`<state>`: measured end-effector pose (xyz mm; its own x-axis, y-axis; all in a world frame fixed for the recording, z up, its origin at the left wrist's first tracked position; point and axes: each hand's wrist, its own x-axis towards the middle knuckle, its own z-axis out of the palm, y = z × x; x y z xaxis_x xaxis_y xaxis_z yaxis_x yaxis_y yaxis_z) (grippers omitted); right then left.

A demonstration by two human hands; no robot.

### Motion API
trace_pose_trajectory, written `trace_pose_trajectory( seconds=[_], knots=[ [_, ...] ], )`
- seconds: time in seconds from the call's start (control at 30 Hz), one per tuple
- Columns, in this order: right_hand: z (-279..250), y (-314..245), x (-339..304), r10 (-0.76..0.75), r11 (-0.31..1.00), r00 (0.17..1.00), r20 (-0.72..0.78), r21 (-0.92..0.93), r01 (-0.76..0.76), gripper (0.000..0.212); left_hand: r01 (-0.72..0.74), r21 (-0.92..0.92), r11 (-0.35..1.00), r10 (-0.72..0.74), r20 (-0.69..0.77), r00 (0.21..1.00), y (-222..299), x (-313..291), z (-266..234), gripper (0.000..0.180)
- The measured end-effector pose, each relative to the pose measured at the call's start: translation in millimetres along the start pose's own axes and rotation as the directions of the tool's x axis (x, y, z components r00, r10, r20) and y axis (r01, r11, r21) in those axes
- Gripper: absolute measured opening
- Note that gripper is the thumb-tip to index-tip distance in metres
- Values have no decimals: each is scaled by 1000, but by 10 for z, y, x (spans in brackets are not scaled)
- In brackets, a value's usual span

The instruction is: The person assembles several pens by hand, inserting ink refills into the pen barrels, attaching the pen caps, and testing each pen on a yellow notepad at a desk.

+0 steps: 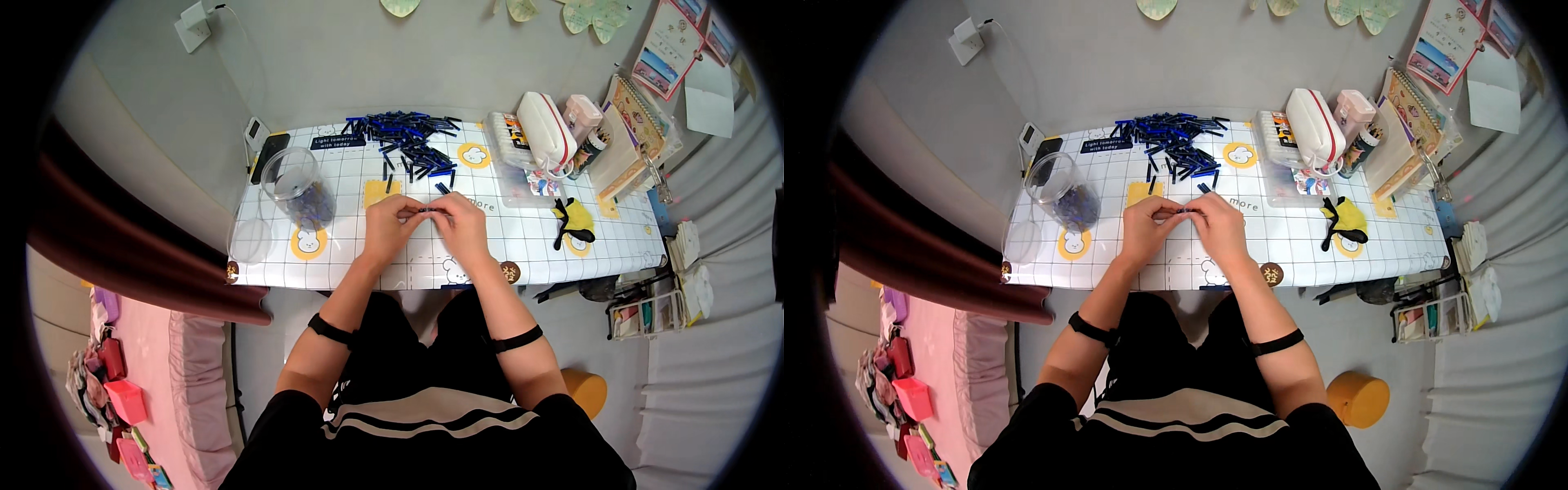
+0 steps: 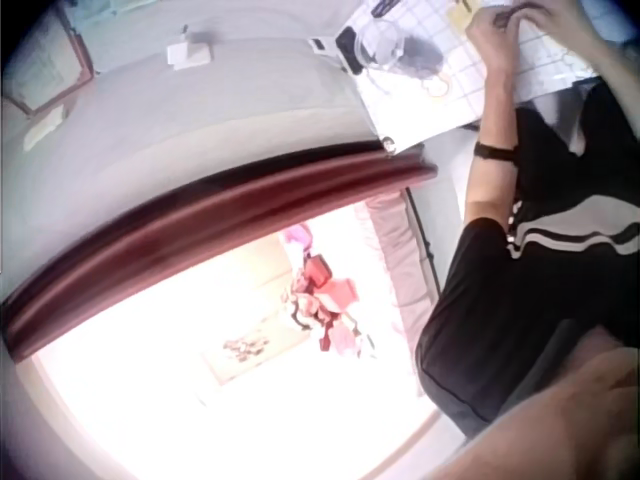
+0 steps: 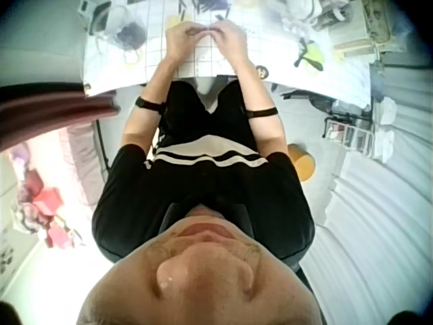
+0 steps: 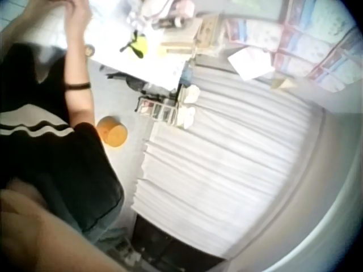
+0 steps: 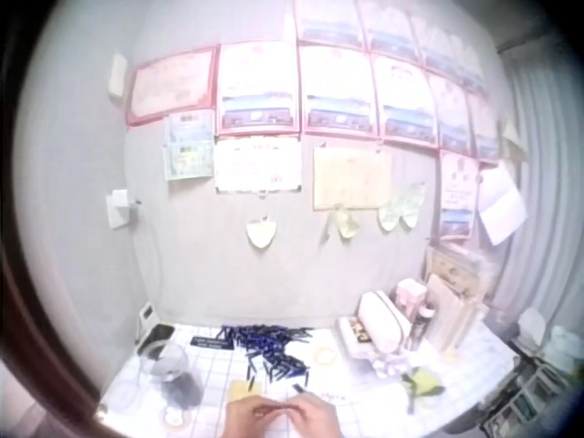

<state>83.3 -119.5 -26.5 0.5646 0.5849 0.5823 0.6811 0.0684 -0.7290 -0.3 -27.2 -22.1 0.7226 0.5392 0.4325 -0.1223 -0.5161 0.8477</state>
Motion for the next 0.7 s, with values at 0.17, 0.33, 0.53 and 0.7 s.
trace_pose_trajectory(
  seconds=[0.17,0.33,0.53,0.7],
  knots=[
    [-50,-148,19,-148,985,989,30,-83,150,10,-61,114,992,61,5,998,162,17,-88,11],
    [15,-367,131,-191,981,981,-36,32,192,9,-250,147,957,262,-69,963,324,49,-312,12],
    [207,-653,365,-186,945,982,-4,274,180,13,-356,298,886,421,-196,886,434,48,-632,13],
    [425,-747,546,-260,915,965,18,323,241,14,-301,236,924,370,-349,861,418,87,-814,16]
  ],
)
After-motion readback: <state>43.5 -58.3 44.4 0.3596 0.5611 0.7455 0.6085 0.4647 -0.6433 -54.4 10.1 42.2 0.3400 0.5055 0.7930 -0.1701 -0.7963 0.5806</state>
